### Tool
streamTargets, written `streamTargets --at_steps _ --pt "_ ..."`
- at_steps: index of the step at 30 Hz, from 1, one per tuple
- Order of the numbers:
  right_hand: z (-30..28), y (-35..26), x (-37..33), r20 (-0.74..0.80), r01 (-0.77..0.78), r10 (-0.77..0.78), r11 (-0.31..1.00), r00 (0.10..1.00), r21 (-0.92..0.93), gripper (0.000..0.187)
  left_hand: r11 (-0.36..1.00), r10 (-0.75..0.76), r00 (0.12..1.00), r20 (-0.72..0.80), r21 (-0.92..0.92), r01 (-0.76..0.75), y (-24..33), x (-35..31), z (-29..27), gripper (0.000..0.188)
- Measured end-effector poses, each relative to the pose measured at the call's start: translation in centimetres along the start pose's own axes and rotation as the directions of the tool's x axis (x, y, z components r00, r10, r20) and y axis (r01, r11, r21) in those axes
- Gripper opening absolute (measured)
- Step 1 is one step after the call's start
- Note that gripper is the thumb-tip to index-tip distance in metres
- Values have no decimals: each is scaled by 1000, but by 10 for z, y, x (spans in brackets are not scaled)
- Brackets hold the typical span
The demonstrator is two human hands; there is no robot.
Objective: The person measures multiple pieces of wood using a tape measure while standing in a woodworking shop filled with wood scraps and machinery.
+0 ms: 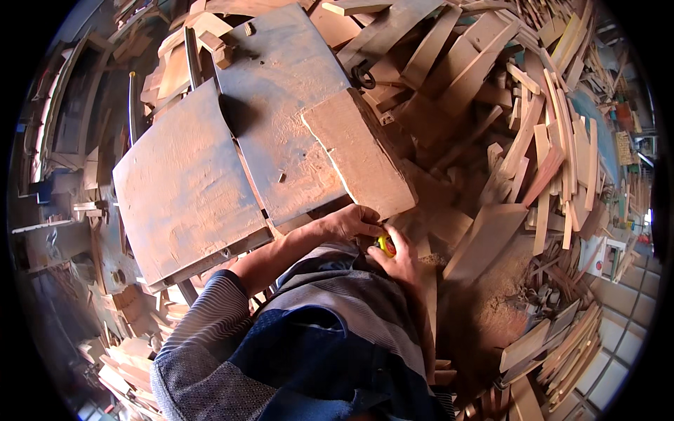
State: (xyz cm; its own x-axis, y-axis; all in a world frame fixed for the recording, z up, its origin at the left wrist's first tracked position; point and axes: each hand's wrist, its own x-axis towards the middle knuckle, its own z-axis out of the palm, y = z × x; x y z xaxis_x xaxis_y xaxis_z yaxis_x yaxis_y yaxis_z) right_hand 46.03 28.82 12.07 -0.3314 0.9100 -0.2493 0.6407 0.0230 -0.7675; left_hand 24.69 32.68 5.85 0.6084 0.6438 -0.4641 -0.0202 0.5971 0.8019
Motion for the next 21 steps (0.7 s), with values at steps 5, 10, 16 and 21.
streamTargets --at_steps 5,10,16,21 --pt "-3 50 -17 -89 -38 32 997 996 -63 48 965 129 976 -177 248 -83 26 11 -56 24" --pt "-12 54 -47 -19 -264 264 965 964 -10 49 800 548 528 -649 590 -106 43 21 -214 10" --pt "4 55 -65 -104 -296 303 952 947 76 46 715 458 433 -777 611 340 49 53 -268 25" --pt "9 59 -69 -152 -343 346 938 926 47 43 646 563 416 -714 694 317 36 55 -252 27"
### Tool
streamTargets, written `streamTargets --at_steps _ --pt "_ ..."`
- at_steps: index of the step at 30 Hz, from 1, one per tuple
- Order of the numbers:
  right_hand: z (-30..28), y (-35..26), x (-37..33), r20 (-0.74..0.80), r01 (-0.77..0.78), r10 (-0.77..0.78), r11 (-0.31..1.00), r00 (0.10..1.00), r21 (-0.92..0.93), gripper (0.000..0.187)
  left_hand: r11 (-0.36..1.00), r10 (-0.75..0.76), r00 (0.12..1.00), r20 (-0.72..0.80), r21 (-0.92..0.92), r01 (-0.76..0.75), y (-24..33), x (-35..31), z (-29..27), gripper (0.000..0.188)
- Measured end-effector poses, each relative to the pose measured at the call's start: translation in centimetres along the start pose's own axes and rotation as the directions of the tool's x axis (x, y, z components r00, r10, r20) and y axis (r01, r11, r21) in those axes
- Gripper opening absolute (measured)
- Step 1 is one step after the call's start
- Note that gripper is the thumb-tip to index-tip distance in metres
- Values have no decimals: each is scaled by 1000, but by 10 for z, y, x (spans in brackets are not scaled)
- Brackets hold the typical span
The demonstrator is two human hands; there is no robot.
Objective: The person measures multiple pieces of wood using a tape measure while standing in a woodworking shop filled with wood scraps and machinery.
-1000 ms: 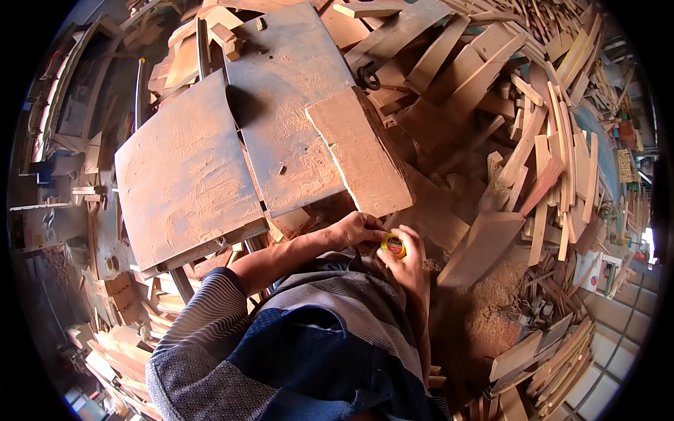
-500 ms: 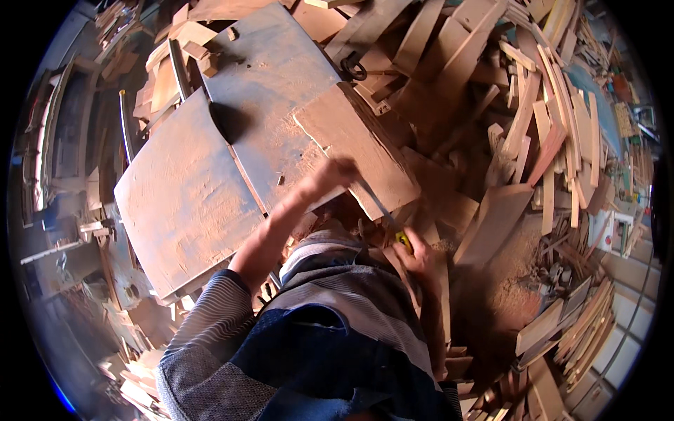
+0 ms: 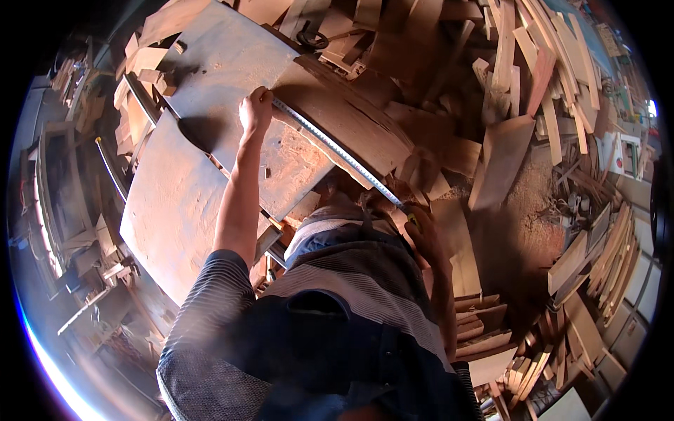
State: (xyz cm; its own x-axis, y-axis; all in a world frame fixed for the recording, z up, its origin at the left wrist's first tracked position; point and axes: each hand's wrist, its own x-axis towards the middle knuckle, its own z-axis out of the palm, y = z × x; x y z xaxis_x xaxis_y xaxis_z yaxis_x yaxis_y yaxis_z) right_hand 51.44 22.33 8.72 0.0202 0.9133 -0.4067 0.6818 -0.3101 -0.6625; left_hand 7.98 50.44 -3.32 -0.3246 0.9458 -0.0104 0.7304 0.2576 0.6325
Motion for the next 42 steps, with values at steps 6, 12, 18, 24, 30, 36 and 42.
streamTargets --at_steps 6,12,18,24,30,36,42 --pt "-7 -13 2 66 -53 50 997 997 51 52 1000 10 998 -56 -15 -11 5 -6 2 24" --pt "-8 -38 15 111 21 -41 983 993 181 48 999 -9 995 -103 -40 5 17 -18 -5 22" --pt "12 -30 31 74 124 -140 975 987 186 44 890 -67 990 -123 -455 3 48 -84 -24 18" --pt "17 -74 47 132 224 -249 958 960 178 60 484 -38 799 600 -689 540 84 -196 -6 30" --pt "40 -142 72 181 406 -409 912 894 56 57 77 215 646 732 -672 737 103 -238 -5 32" --pt "25 -108 93 -170 404 -376 896 911 184 51 -408 204 501 841 -392 824 71 -249 -14 32" --pt "21 -9 124 -138 -121 304 697 943 706 54 -291 -153 516 843 -537 792 45 -250 -16 33"
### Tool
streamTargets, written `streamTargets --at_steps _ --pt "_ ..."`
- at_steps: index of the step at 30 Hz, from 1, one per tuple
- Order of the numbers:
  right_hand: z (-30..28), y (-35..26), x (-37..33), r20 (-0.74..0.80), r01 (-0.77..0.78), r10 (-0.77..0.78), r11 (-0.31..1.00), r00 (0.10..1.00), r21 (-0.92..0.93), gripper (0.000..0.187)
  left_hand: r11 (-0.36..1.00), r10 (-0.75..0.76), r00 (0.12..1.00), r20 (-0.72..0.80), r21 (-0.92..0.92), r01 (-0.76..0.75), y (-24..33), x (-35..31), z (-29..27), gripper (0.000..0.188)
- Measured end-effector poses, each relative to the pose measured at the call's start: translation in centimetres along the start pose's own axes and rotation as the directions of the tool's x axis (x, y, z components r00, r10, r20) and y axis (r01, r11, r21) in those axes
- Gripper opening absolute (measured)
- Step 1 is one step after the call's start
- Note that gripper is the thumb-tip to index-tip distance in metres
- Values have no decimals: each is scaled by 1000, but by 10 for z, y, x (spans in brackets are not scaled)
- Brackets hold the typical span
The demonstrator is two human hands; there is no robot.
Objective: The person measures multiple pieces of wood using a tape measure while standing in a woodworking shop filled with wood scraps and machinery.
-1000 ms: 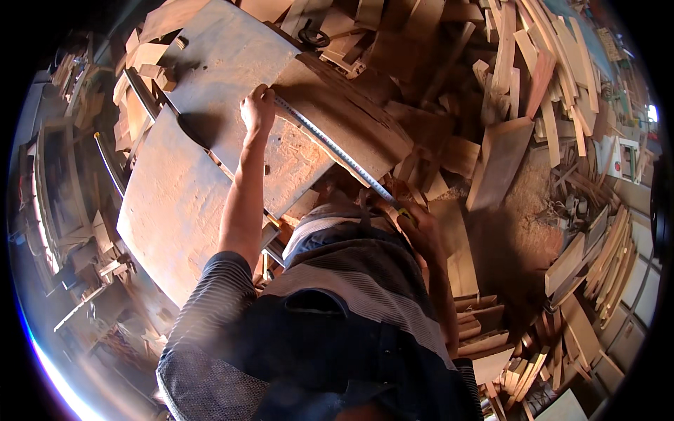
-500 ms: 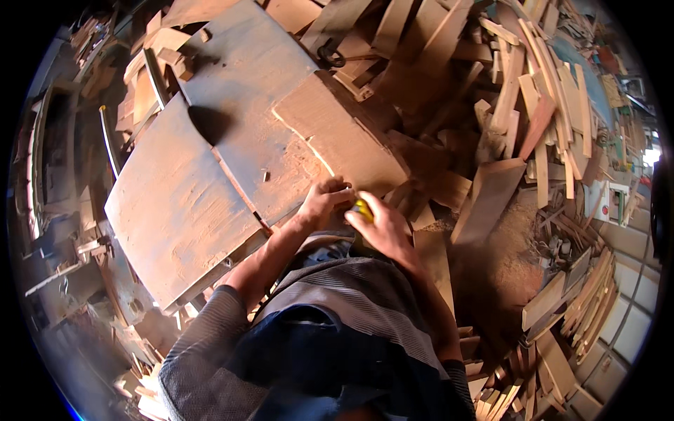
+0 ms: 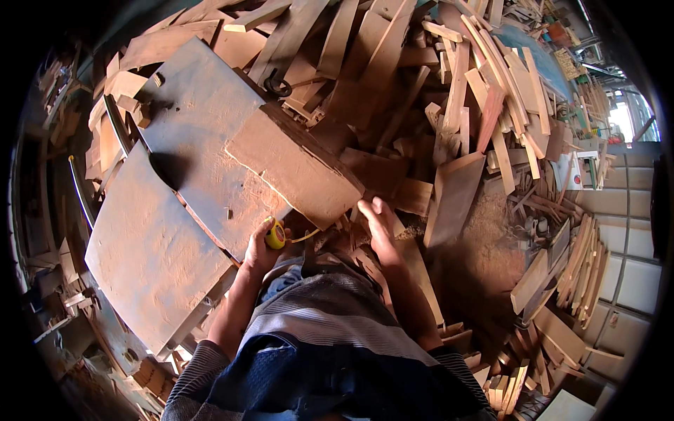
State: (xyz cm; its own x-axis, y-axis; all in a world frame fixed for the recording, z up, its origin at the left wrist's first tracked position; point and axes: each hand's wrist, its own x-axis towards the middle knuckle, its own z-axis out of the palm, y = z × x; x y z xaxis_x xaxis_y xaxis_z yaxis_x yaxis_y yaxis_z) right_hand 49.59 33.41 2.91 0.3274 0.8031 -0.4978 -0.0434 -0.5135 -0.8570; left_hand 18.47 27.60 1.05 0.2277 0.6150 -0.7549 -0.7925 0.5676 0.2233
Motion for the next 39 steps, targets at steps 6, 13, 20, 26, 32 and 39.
streamTargets --at_steps 6,13,20,26,32,39 --pt "14 42 24 345 -422 320 862 883 279 81 905 178 977 -118 410 -115 15 -2 28 22" --pt "41 65 25 396 -430 248 762 884 484 73 687 351 931 -99 703 -184 20 -15 26 31" --pt "45 62 18 333 -398 249 755 909 522 66 626 312 946 -90 769 -133 17 4 8 35" --pt "27 13 -21 146 -79 12 883 989 462 27 578 341 940 -2 789 -208 18 19 2 29" --pt "-55 18 -53 45 -48 30 863 999 503 33 560 425 905 2 785 -265 17 41 -9 26" --pt "-118 -22 -142 -85 -67 160 754 983 654 52 452 510 856 79 822 -346 31 41 30 25"
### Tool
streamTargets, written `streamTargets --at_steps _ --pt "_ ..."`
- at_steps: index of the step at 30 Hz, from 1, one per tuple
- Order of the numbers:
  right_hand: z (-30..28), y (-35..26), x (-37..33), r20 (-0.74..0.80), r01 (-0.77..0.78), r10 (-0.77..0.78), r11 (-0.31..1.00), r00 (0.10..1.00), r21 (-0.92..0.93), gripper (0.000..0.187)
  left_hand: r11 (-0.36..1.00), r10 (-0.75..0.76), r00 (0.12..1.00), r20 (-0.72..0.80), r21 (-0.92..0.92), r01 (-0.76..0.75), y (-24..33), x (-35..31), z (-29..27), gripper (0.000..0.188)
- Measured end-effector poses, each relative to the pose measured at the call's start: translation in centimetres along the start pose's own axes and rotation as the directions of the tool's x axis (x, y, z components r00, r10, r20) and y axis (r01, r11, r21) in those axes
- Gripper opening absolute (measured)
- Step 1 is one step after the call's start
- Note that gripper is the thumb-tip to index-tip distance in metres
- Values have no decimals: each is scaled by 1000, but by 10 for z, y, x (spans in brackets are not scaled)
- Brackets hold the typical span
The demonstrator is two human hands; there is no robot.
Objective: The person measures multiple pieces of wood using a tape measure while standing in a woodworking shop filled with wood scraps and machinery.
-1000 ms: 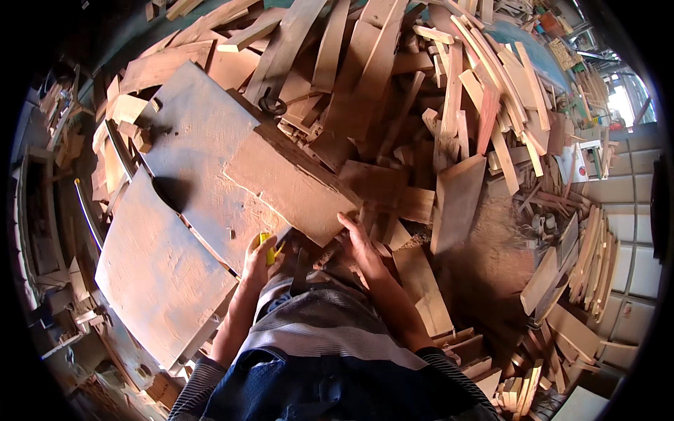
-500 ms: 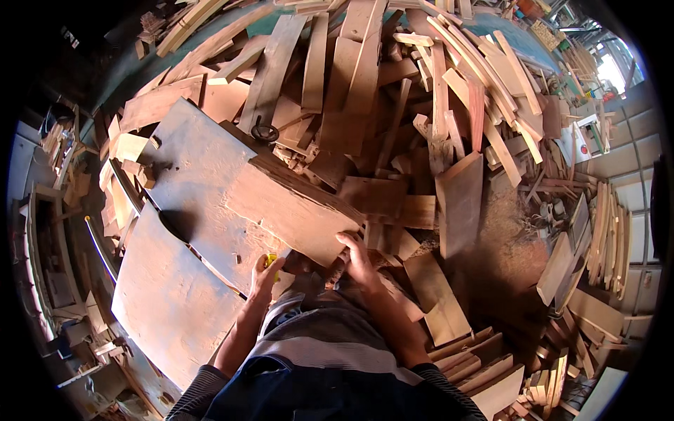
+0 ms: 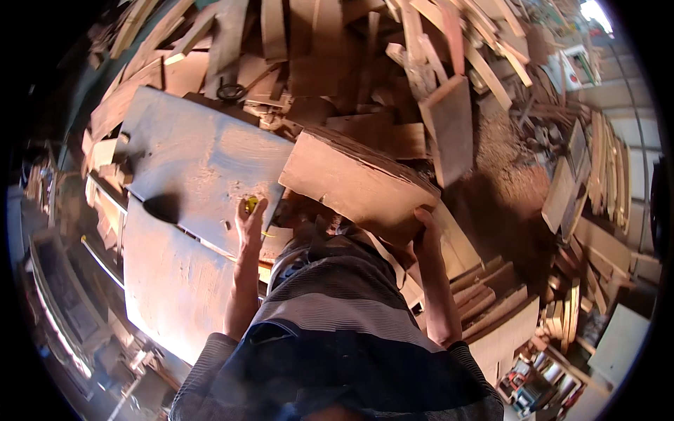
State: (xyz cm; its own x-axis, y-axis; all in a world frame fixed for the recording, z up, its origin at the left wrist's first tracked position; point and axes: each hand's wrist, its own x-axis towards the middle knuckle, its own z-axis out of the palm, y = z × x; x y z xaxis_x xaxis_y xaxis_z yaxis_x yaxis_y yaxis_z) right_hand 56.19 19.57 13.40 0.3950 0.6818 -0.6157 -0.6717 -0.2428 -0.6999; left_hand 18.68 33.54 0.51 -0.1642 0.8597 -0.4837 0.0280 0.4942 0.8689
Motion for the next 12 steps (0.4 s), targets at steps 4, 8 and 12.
streamTargets --at_steps 4,8,12 --pt "-56 8 -15 -115 163 -179 977 977 -135 61 969 213 973 86 112 -222 -16 28 8 36" --pt "-98 37 -15 -303 117 -496 651 814 -750 67 793 184 971 153 561 -238 -13 51 23 64" --pt "-113 49 -19 -452 -268 -418 429 788 -863 80 447 387 883 264 784 -430 -51 116 9 85"
